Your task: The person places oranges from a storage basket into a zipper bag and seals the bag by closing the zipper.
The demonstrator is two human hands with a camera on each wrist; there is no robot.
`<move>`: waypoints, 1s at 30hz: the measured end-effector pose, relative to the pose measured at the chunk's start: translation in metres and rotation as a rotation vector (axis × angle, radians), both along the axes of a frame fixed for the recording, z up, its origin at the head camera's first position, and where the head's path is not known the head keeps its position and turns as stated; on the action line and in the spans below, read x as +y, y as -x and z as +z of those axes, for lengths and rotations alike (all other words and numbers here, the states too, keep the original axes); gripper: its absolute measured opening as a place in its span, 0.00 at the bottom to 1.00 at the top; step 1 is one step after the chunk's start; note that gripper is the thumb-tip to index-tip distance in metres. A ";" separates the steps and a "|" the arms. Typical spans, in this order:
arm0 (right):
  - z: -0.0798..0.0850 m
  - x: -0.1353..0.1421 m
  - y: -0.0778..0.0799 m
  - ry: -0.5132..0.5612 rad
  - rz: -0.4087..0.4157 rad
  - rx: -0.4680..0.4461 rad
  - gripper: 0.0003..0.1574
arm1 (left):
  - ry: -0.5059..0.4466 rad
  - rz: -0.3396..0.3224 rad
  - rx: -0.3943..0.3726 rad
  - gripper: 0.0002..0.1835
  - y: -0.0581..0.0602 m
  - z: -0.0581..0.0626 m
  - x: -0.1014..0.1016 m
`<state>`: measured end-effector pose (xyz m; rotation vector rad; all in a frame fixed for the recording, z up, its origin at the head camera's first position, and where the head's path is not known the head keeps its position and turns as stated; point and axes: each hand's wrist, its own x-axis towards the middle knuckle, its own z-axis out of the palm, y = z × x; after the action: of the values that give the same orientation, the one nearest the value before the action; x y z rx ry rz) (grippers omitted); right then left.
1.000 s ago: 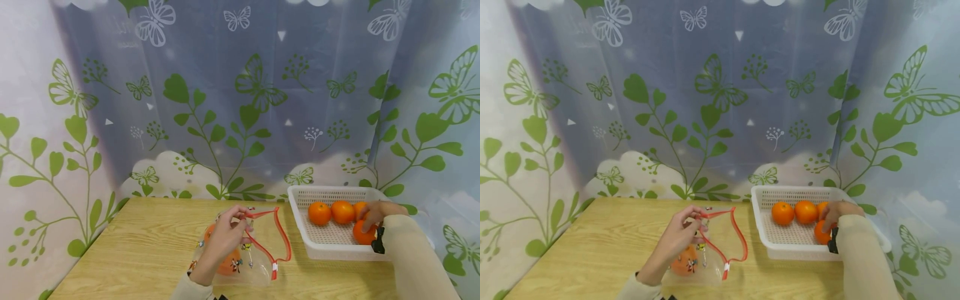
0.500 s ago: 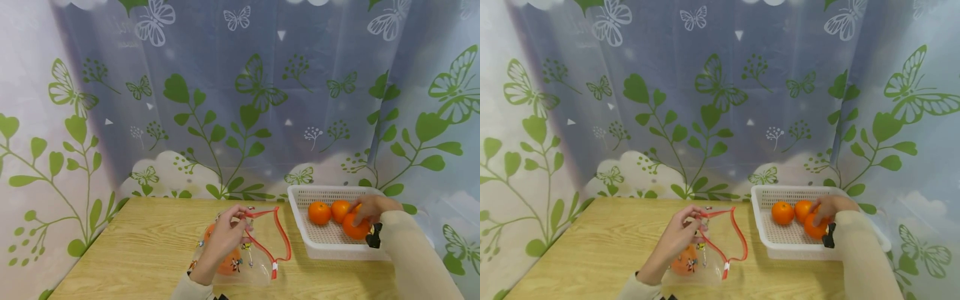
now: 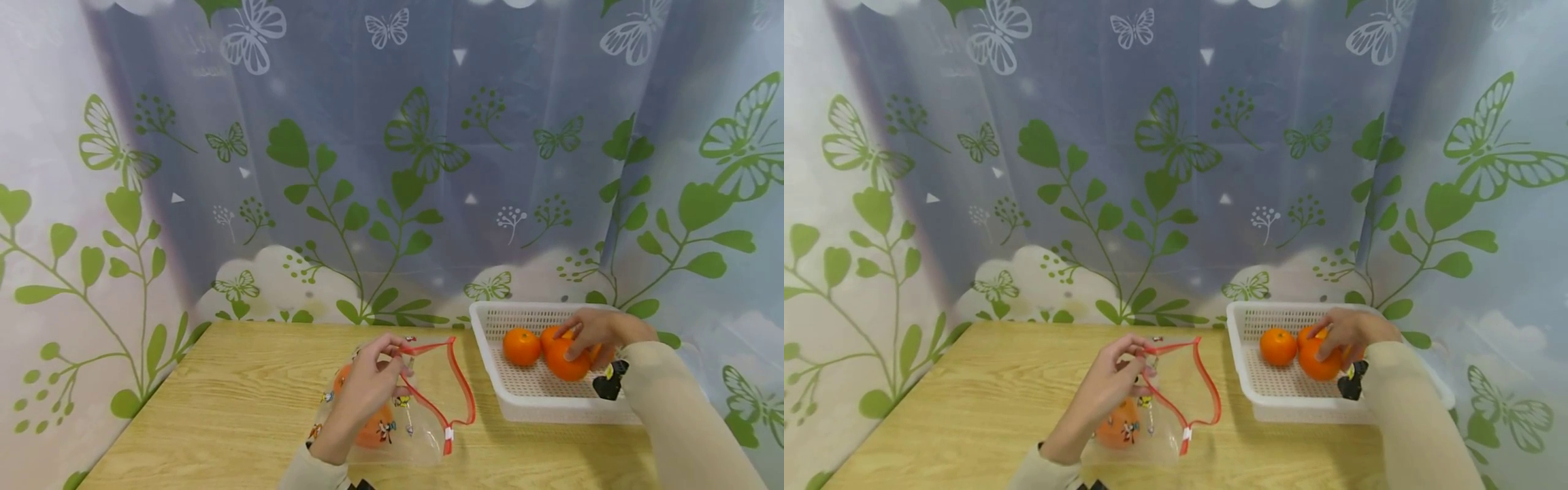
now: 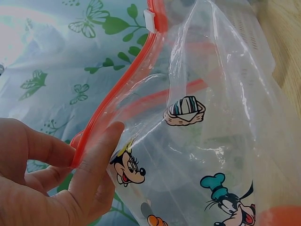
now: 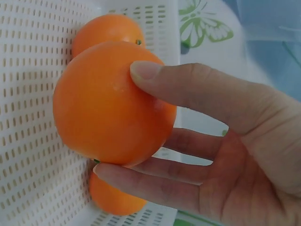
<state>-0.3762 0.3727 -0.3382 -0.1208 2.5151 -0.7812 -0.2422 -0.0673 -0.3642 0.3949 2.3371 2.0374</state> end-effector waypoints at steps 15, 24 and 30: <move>0.012 -0.019 -0.011 0.128 0.110 0.087 0.42 | -0.007 -0.008 0.002 0.13 0.000 -0.001 0.000; 0.020 -0.035 -0.017 0.120 0.136 0.119 0.41 | -0.010 -0.008 0.003 0.13 -0.001 -0.001 0.000; 0.024 -0.043 -0.022 0.139 0.175 0.150 0.39 | -0.014 -0.009 0.011 0.13 -0.001 0.000 0.000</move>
<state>-0.3539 0.3300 -0.3144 -0.4568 2.5438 -0.9033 -0.2410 -0.0678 -0.3646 0.4173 2.3235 2.0543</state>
